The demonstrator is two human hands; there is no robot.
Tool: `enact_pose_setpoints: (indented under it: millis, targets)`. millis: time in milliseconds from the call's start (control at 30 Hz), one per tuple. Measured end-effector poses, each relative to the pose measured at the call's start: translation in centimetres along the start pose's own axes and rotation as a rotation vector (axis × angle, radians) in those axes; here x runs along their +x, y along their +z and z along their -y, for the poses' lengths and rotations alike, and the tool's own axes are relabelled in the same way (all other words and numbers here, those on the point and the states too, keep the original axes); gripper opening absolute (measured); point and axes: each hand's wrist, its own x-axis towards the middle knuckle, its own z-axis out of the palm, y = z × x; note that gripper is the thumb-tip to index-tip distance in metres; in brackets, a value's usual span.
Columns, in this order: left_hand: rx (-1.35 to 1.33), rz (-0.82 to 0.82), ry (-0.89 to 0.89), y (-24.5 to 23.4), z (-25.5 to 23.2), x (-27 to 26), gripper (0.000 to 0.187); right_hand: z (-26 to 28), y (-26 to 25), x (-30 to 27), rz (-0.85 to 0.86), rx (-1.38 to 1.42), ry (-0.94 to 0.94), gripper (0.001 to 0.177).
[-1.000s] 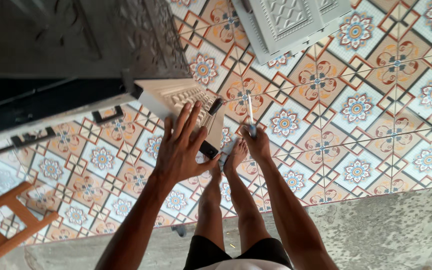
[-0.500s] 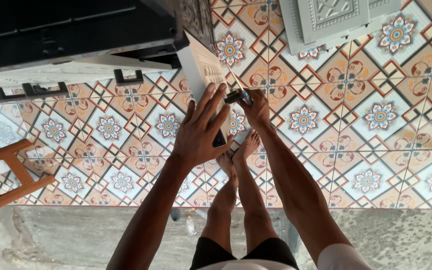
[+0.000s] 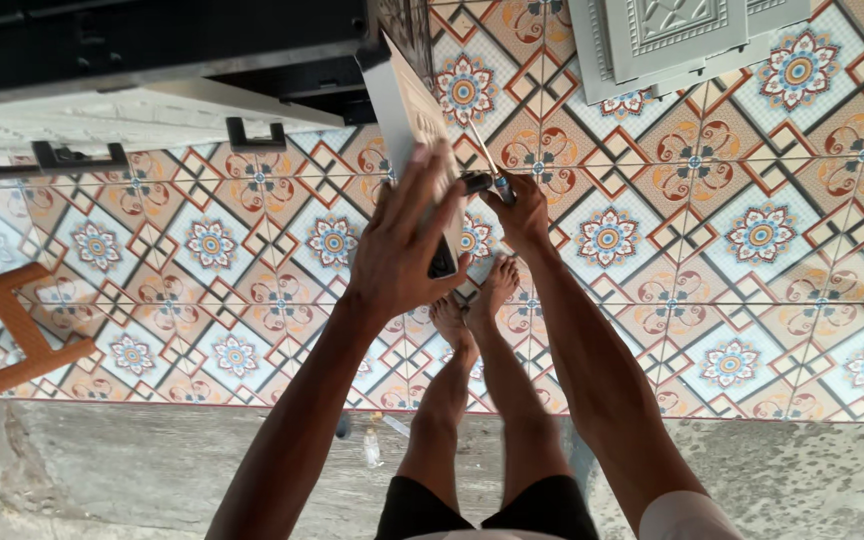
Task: The person unpacks hardware from a plastic bag and uses a screwdriver to attach a handle to a white cabinet door. They then position the door and secure it to the cabinet frame by tightening screws.
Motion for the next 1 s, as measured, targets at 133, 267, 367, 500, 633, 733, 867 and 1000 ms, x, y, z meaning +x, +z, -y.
enact_pose_setpoints:
  millis: [133,267,367,500,633,733,867,1000]
  targets:
    - [-0.164,-0.220,-0.100,2.4,0.2,-2.4,0.120,-2.7,-1.0,-1.2,-0.045,0.101,0.062,0.041]
    - [-0.326,-0.341,-0.380,7.1,-0.7,-5.8,0.133,-6.6,-0.9,-1.9,0.059,0.220,0.238,0.042]
    - [-0.491,-0.336,-0.542,14.0,0.8,-7.1,0.125,-9.4,0.3,0.1,0.129,0.290,0.214,0.044]
    - [-0.764,-0.238,-0.888,26.3,3.8,-8.0,0.061,-12.5,4.2,3.1,0.159,0.467,0.112,0.058]
    - [-0.445,-0.372,-0.747,34.5,7.9,-5.6,0.053,-13.6,8.0,4.4,0.164,0.701,-0.053,0.046]
    - [-0.459,-0.581,-0.602,36.3,9.5,-3.8,0.034,-12.6,9.7,5.6,0.249,0.971,0.043,0.029]
    - [-0.562,-0.839,-0.574,38.2,9.1,-1.6,0.018,-11.1,10.9,5.3,0.163,0.927,-0.132,0.025]
    - [-0.585,-0.951,-0.444,39.9,9.6,-1.0,0.022,-10.7,10.7,5.9,0.068,0.823,-0.158,0.028]
